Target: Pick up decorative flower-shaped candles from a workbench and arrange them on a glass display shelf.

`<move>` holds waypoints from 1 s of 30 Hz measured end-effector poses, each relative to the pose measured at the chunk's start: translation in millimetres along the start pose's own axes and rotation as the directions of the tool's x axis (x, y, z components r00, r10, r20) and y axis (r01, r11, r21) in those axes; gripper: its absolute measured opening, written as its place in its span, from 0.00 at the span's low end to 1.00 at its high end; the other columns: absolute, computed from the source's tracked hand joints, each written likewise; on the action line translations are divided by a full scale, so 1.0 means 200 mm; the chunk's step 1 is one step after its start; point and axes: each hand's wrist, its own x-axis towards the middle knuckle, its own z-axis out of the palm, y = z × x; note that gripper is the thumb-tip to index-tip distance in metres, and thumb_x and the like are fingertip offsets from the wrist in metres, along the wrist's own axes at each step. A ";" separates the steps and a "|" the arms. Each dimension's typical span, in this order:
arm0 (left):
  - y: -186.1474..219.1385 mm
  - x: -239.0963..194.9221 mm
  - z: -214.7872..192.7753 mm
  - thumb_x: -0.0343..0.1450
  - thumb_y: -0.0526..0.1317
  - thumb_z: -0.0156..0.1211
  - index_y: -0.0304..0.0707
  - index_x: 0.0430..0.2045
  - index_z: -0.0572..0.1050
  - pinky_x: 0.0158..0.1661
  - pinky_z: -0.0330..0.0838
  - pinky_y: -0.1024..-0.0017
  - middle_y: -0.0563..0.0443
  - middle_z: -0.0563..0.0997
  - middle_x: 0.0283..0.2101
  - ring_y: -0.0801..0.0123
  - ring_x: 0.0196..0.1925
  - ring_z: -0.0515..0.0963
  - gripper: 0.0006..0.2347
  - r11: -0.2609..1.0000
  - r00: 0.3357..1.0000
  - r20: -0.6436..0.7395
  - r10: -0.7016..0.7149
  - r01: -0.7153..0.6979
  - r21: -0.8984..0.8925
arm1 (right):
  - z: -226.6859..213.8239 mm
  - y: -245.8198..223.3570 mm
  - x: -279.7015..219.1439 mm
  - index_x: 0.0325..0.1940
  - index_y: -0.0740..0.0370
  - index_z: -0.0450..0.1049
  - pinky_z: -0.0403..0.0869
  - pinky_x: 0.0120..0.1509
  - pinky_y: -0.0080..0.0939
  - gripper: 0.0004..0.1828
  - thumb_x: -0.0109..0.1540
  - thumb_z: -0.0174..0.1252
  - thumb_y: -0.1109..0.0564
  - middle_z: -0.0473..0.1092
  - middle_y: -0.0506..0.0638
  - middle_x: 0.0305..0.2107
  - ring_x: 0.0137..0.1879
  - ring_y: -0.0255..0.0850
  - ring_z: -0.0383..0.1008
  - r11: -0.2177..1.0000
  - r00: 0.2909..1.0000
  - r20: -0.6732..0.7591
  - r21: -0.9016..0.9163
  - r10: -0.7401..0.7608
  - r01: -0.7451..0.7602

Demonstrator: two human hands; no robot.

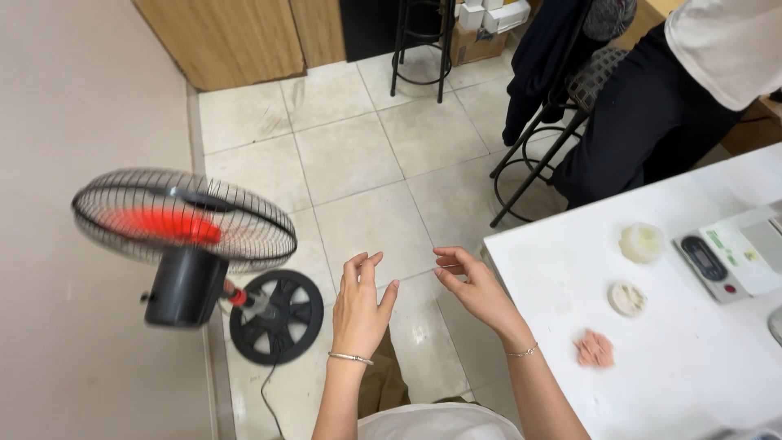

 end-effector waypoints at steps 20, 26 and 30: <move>-0.14 2.19 0.12 0.69 0.42 0.64 0.38 0.53 0.74 0.50 0.73 0.56 0.42 0.71 0.60 0.49 0.58 0.74 0.18 0.977 0.958 0.189 0.214 -0.210 -0.041 | -0.24 -0.30 1.91 0.60 0.57 0.74 0.76 0.50 0.40 0.19 0.64 0.58 0.53 0.77 0.50 0.44 0.48 0.37 0.76 0.994 0.984 -0.168 0.101 0.052 -0.035; -0.05 2.85 0.31 0.69 0.42 0.64 0.39 0.52 0.74 0.49 0.74 0.58 0.44 0.71 0.59 0.50 0.57 0.76 0.18 0.976 0.955 0.199 0.219 -0.217 -0.031 | -0.54 -0.32 2.56 0.60 0.56 0.74 0.74 0.54 0.39 0.19 0.64 0.58 0.53 0.78 0.51 0.44 0.50 0.38 0.75 0.996 0.980 -0.199 0.086 0.009 0.008; 0.08 3.31 0.45 0.69 0.42 0.65 0.38 0.52 0.74 0.49 0.73 0.57 0.43 0.71 0.59 0.50 0.55 0.77 0.18 0.957 0.937 0.203 0.283 -0.290 0.003 | -0.80 -0.39 2.94 0.60 0.56 0.74 0.74 0.55 0.39 0.20 0.64 0.59 0.53 0.77 0.50 0.45 0.52 0.37 0.76 0.997 0.966 -0.260 0.076 -0.010 0.031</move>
